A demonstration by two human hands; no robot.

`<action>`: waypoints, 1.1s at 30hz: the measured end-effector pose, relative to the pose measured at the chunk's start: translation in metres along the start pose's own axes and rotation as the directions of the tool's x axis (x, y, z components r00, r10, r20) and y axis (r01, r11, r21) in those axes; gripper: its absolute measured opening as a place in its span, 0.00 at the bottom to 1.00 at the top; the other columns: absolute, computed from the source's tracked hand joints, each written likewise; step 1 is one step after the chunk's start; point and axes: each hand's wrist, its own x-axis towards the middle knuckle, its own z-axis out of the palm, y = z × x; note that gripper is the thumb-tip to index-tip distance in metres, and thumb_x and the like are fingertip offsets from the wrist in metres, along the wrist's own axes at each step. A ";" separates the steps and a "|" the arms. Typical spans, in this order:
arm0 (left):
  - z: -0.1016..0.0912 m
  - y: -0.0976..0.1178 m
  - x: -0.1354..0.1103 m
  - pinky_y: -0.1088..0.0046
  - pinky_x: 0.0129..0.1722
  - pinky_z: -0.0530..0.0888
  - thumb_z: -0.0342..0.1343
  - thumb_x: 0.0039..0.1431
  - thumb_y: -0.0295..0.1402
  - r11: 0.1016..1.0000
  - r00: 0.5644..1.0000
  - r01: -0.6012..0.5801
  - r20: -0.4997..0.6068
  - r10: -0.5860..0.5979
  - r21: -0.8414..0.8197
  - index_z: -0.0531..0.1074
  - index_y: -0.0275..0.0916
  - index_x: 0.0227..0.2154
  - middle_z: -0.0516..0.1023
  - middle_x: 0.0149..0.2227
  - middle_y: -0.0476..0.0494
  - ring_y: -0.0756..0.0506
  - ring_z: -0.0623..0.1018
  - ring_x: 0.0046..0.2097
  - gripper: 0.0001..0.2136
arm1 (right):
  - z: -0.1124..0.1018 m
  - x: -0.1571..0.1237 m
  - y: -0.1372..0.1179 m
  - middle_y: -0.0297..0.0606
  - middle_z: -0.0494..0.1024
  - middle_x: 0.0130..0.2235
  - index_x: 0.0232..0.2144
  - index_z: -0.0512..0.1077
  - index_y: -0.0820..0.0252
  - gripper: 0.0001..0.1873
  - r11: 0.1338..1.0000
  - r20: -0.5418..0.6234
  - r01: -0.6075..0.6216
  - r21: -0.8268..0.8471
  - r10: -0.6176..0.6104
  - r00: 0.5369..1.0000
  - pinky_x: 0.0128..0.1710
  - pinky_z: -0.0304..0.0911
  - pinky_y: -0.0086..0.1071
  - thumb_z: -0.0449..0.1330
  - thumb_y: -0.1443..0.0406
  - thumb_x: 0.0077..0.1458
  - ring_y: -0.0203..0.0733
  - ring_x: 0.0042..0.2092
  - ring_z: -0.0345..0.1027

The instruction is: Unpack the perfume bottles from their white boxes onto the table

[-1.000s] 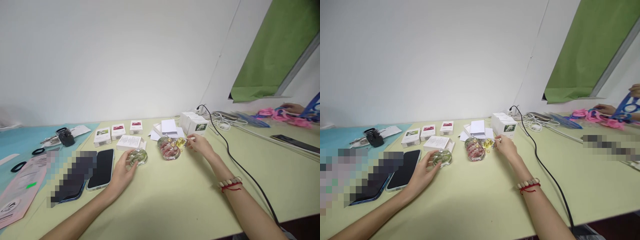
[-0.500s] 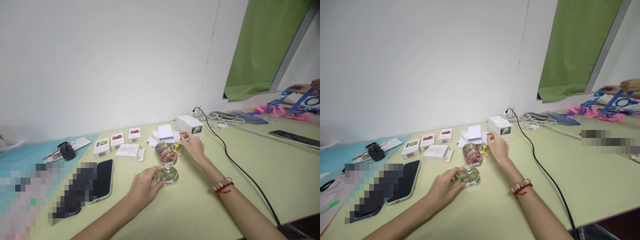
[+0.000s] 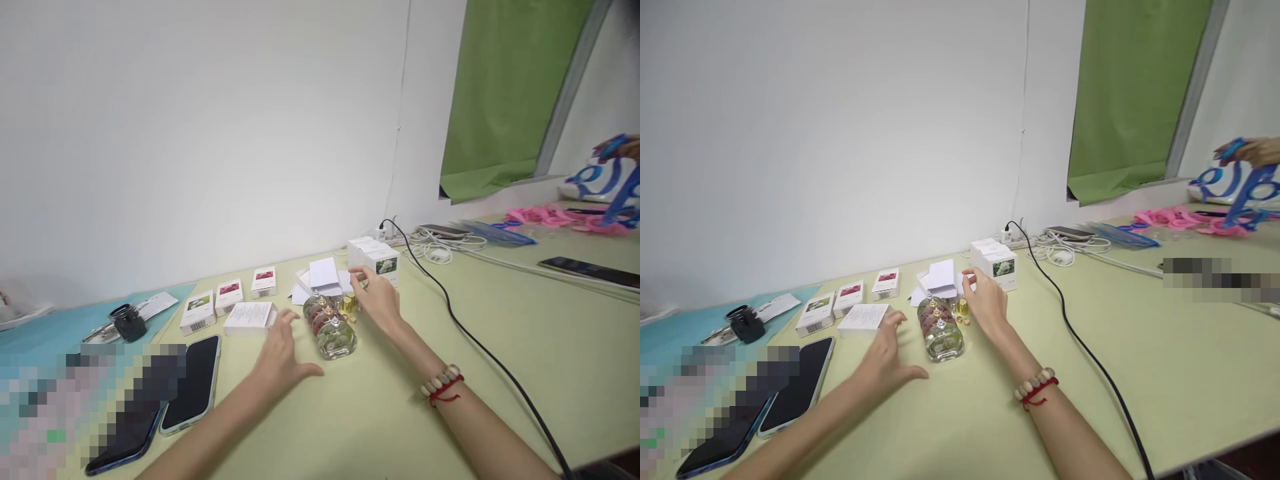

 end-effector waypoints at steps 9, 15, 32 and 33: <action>-0.050 -0.083 0.025 0.54 0.55 0.57 0.63 0.32 0.52 0.988 0.941 0.124 0.306 -0.148 0.097 0.59 0.42 0.52 0.63 0.53 0.36 0.32 0.62 0.57 0.41 | -0.003 -0.001 -0.005 0.32 0.78 0.34 0.41 0.71 0.52 0.15 1.000 0.009 0.012 0.027 -0.012 1.000 0.27 0.50 0.29 0.49 0.60 0.54 0.38 0.30 0.67; -0.040 -0.059 0.042 0.63 0.46 0.67 0.64 0.30 0.51 0.786 0.871 0.469 0.061 -0.488 -0.404 0.66 0.44 0.45 0.69 0.47 0.42 0.38 0.71 0.47 0.35 | 0.002 0.000 0.000 0.33 0.77 0.34 0.41 0.70 0.54 0.14 0.998 0.003 0.032 0.062 -0.032 0.999 0.27 0.50 0.28 0.50 0.62 0.53 0.39 0.32 0.68; -0.033 -0.074 0.040 0.77 0.20 0.74 0.54 0.53 0.32 0.140 0.532 0.644 0.309 -0.789 -0.752 0.63 0.34 0.42 0.74 0.32 0.40 0.48 0.77 0.28 0.13 | 0.008 -0.003 0.002 0.38 0.71 0.43 0.51 0.60 0.54 0.22 0.997 0.002 0.064 0.047 -0.065 0.998 0.32 0.57 0.31 0.49 0.64 0.52 0.41 0.38 0.67; -0.032 -0.073 0.040 0.76 0.24 0.76 0.54 0.53 0.32 0.153 0.535 0.624 0.276 -0.798 -0.766 0.62 0.35 0.43 0.73 0.34 0.40 0.47 0.77 0.31 0.15 | 0.009 -0.003 0.003 0.40 0.70 0.44 0.51 0.59 0.55 0.23 0.997 0.013 0.066 0.041 -0.066 0.998 0.33 0.57 0.32 0.49 0.64 0.52 0.42 0.39 0.67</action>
